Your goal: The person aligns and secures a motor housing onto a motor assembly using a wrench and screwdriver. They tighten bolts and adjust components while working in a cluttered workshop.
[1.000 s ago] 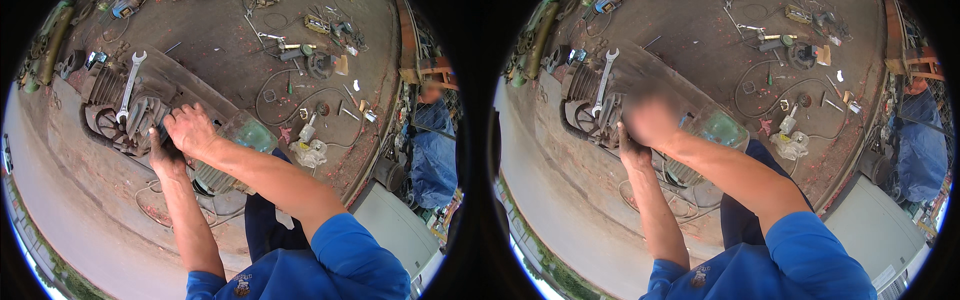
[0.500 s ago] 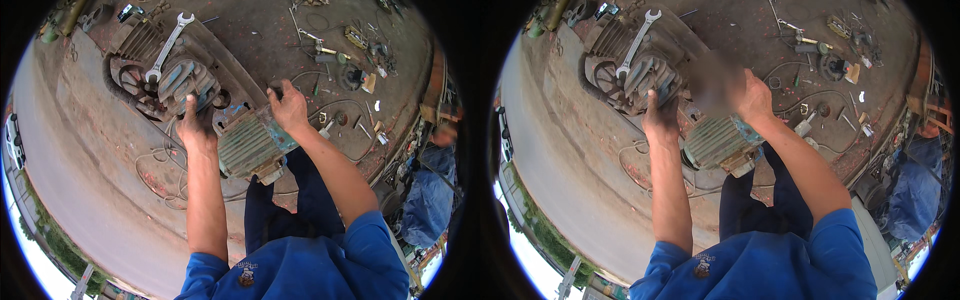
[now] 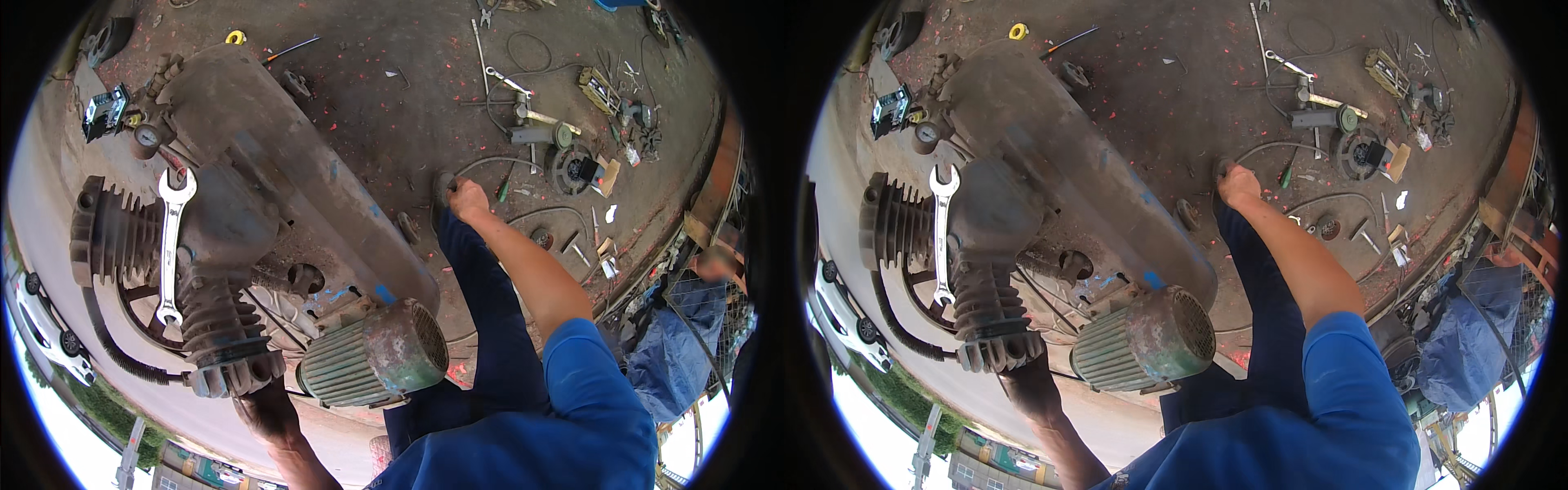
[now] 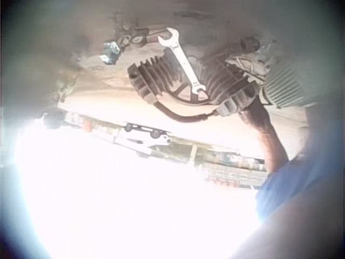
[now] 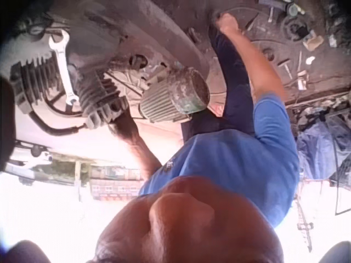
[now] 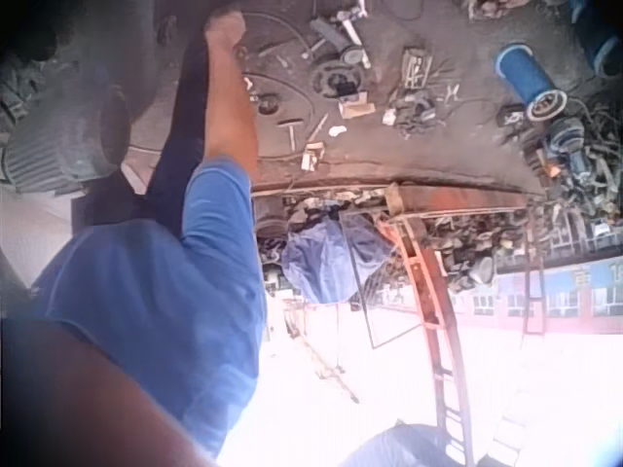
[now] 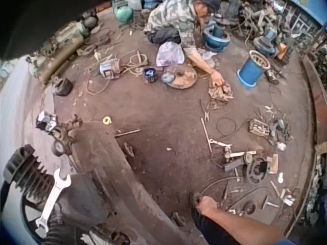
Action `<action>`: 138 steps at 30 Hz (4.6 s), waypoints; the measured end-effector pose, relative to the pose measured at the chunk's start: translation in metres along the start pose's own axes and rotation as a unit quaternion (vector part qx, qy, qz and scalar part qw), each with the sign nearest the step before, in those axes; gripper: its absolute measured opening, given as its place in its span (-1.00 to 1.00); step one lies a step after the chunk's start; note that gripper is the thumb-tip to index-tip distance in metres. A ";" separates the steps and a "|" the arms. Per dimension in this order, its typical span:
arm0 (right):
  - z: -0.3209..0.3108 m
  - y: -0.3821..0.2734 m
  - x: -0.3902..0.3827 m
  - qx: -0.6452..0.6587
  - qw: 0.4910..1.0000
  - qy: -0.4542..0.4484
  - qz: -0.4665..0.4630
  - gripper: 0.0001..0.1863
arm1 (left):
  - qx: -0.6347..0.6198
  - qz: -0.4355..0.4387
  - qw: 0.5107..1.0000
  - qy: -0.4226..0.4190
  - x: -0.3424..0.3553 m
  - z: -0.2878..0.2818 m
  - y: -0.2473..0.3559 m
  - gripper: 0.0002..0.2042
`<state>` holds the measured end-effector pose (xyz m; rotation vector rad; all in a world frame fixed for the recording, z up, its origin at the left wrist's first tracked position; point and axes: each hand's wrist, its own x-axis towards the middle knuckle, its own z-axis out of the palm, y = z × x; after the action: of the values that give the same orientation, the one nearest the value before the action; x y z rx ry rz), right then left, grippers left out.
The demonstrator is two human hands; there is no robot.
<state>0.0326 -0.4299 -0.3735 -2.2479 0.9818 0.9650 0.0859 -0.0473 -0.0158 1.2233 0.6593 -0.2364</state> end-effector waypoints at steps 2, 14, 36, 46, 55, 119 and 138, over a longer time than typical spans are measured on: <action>0.022 0.005 0.079 -0.008 0.999 -0.037 0.028 -0.59 | 0.079 -0.025 0.997 -0.008 0.013 -0.004 -0.003 -0.66; 0.034 -0.113 0.366 -0.021 0.996 0.091 -0.009 -0.50 | 0.143 -0.063 0.976 0.154 0.094 0.014 -0.035 -0.52; -0.182 -0.267 -0.072 0.575 0.741 0.088 -0.335 -0.69 | -0.012 -0.019 0.989 0.144 0.001 -0.009 0.001 -0.21; -0.243 -0.270 -0.226 0.413 0.714 0.095 -0.557 -0.64 | -0.084 -0.007 0.989 0.119 -0.002 -0.002 0.012 -0.13; -0.153 -0.354 -0.245 0.125 0.684 0.255 -0.672 -0.75 | -0.129 -0.047 0.988 0.076 -0.001 -0.011 0.024 -0.33; -0.038 -0.280 -0.483 0.323 0.908 0.233 -0.133 -0.80 | -0.129 -0.400 0.898 -0.131 0.008 -0.034 0.038 -0.50; -0.068 -0.307 -0.457 -0.067 0.956 0.218 -0.187 -0.83 | -0.143 -0.284 0.948 -0.026 -0.002 -0.030 0.042 -0.57</action>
<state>0.0742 -0.0952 0.0676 -2.6982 0.6285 0.3867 0.0958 -0.0056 0.0133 0.7243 0.9578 -0.6281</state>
